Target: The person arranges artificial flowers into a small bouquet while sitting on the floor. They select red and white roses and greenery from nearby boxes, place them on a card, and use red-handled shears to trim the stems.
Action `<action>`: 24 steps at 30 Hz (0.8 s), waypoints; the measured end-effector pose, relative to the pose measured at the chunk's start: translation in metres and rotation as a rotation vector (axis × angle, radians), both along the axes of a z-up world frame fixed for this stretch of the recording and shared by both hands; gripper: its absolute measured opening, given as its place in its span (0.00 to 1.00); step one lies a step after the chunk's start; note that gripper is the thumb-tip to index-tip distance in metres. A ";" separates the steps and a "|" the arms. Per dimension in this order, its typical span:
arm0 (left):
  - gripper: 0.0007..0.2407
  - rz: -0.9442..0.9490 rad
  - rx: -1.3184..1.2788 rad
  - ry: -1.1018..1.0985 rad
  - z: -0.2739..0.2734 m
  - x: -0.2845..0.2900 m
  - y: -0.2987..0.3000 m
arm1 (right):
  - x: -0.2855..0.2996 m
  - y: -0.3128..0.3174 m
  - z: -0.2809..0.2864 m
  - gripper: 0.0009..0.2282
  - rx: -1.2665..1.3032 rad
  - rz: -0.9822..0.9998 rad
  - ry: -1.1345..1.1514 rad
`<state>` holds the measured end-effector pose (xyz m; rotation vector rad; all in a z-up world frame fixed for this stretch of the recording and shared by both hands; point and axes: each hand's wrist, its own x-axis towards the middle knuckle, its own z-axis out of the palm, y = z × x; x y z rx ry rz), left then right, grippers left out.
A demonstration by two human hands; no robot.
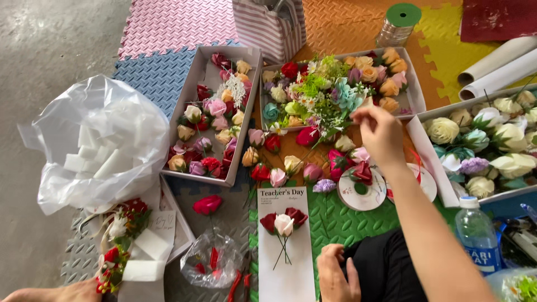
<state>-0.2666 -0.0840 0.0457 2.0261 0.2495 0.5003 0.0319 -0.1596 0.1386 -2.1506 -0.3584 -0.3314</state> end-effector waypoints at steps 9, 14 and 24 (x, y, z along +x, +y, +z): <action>0.13 0.137 0.030 0.402 -0.170 -0.004 0.000 | 0.150 0.046 -0.088 0.18 -0.988 0.186 0.504; 0.10 0.280 0.020 -0.028 -0.072 0.022 -0.001 | 0.134 0.062 -0.067 0.12 -1.019 0.262 0.533; 0.11 0.211 0.048 -0.096 -0.079 0.023 0.001 | 0.143 0.038 -0.057 0.09 -0.684 0.089 0.311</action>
